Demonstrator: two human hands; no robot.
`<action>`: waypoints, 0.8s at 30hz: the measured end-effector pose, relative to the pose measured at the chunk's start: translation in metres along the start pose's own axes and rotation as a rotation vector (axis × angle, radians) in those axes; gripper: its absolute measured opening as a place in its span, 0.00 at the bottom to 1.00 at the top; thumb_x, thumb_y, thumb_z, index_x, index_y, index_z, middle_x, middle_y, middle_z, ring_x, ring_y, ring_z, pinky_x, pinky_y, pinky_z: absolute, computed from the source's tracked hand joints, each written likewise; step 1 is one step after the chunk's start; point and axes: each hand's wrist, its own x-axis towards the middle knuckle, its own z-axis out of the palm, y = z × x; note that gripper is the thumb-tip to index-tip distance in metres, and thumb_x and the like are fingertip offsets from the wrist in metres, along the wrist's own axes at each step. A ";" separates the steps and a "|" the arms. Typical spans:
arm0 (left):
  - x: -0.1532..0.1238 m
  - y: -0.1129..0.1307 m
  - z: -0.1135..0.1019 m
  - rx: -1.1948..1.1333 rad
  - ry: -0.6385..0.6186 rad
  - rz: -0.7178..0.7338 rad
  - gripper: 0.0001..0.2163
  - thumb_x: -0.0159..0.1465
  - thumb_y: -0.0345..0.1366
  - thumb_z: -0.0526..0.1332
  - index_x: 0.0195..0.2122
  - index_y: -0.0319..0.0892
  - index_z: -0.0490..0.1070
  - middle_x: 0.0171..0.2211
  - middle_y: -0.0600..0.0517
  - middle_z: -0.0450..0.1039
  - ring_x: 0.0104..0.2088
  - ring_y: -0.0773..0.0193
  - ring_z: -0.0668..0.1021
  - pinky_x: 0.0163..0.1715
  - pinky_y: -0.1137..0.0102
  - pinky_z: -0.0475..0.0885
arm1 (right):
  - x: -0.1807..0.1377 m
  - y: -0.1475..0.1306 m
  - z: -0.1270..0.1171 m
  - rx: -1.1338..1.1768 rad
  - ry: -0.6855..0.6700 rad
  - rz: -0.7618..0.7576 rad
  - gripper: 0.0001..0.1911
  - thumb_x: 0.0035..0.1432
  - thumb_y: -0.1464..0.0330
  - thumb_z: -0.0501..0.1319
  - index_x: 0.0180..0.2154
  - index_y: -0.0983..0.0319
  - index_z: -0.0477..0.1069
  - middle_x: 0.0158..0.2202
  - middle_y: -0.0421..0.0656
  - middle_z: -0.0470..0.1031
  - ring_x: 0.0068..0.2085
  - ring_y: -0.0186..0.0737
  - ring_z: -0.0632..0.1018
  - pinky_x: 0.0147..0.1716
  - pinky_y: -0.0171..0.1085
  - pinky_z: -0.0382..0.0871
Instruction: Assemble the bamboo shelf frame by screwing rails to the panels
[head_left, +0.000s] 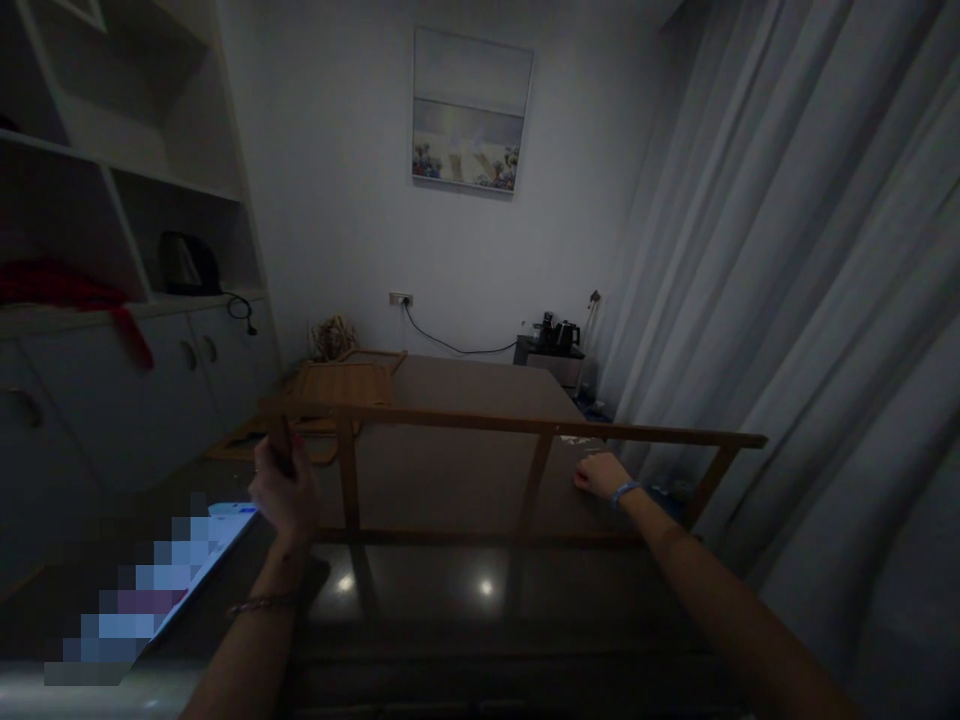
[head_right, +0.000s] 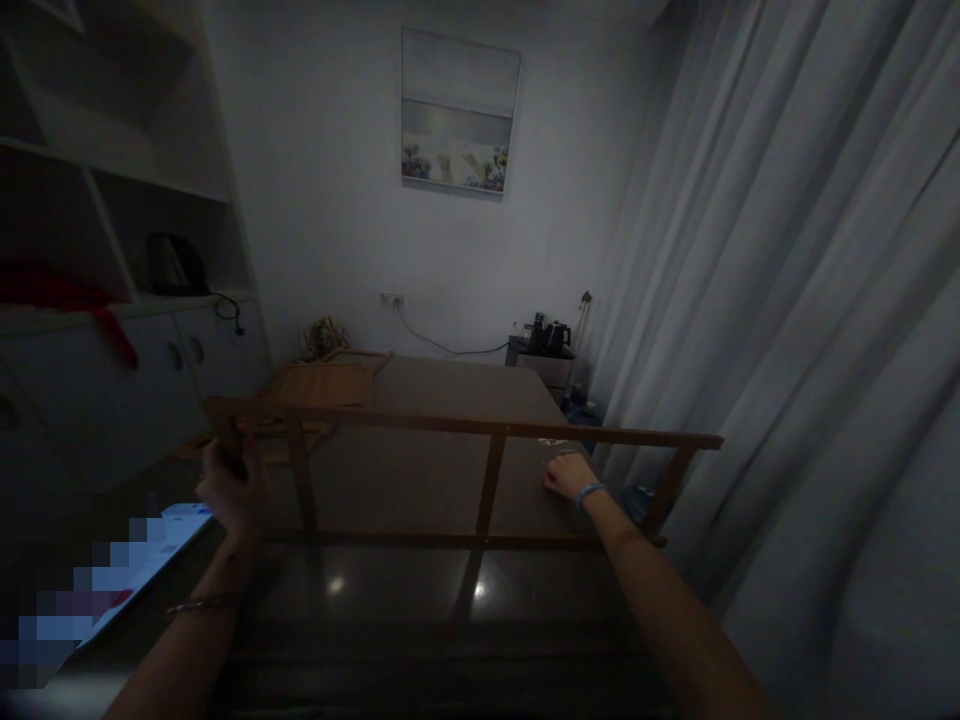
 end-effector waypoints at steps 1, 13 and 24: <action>0.000 0.000 0.000 -0.005 0.004 0.003 0.20 0.64 0.48 0.53 0.49 0.39 0.68 0.34 0.44 0.74 0.30 0.57 0.74 0.29 0.68 0.62 | -0.003 -0.001 -0.004 0.000 0.025 0.003 0.14 0.64 0.60 0.58 0.45 0.63 0.70 0.44 0.43 0.74 0.41 0.37 0.76 0.42 0.43 0.73; 0.000 0.001 -0.002 -0.020 0.018 0.019 0.18 0.63 0.47 0.54 0.46 0.39 0.69 0.28 0.50 0.69 0.26 0.62 0.70 0.27 0.69 0.61 | -0.141 -0.030 -0.003 0.093 0.214 -0.294 0.09 0.58 0.72 0.55 0.28 0.58 0.72 0.26 0.38 0.78 0.30 0.36 0.78 0.36 0.36 0.64; 0.000 -0.006 0.000 -0.040 -0.006 0.021 0.17 0.65 0.48 0.55 0.47 0.41 0.68 0.31 0.51 0.68 0.29 0.62 0.70 0.30 0.67 0.62 | -0.170 -0.023 0.012 0.099 0.286 -0.298 0.15 0.67 0.65 0.51 0.30 0.58 0.71 0.26 0.39 0.77 0.29 0.39 0.79 0.33 0.39 0.62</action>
